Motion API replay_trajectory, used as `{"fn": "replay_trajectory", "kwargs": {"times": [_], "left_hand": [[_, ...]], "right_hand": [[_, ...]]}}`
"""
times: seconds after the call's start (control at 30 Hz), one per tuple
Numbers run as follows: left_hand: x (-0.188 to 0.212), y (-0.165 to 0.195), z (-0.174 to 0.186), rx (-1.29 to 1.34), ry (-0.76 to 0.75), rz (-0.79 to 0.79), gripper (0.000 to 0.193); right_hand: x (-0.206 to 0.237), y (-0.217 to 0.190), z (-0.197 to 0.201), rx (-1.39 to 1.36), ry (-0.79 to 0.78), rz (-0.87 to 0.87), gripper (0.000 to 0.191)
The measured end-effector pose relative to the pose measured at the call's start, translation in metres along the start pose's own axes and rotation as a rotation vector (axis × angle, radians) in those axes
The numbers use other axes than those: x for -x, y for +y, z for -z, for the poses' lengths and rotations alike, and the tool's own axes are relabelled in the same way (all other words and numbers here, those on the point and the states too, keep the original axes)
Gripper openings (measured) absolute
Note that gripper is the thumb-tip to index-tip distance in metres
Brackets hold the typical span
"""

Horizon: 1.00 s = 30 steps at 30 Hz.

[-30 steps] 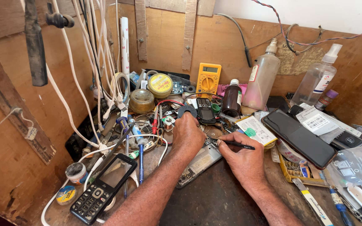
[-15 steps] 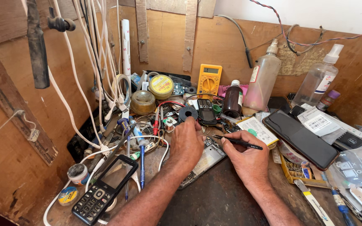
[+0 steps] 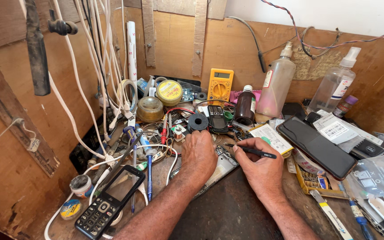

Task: The person uses a small screwdriver to remove screws from a disassembled smartphone chassis on a cluttered workbench. They then pick up a rectangular battery and place it into the phone's internal cavity, adjusting its position with their fingers.

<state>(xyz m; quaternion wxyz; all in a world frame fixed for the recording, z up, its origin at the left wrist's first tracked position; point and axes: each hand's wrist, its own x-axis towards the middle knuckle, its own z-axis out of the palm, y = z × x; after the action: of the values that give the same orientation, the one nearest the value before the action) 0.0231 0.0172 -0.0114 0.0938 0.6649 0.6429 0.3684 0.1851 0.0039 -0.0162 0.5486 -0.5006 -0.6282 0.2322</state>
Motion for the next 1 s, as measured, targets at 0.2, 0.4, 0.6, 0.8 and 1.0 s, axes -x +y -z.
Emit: {"fn": "replay_trajectory", "kwargs": {"times": [0.2,0.4,0.6,0.8,1.0], "left_hand": [[0.004,-0.003,0.002,-0.017,-0.007,-0.052,0.018],[0.001,-0.001,0.006,0.036,-0.024,0.019,0.016],[-0.002,-0.002,0.010,0.268,-0.061,0.138,0.006],[-0.003,-0.004,0.019,0.367,-0.022,0.133,0.019],[-0.004,-0.003,0.019,0.409,0.008,0.167,0.049]], "right_hand": [[0.001,-0.006,0.002,0.011,0.015,0.003,0.020],[0.002,-0.007,0.003,0.029,0.010,-0.008,0.020],[0.001,-0.002,0.001,-0.081,-0.010,0.014,0.018],[0.000,-0.001,0.001,-0.047,-0.005,-0.009,0.019],[0.001,-0.001,0.002,-0.016,-0.003,0.010,0.019]]}}
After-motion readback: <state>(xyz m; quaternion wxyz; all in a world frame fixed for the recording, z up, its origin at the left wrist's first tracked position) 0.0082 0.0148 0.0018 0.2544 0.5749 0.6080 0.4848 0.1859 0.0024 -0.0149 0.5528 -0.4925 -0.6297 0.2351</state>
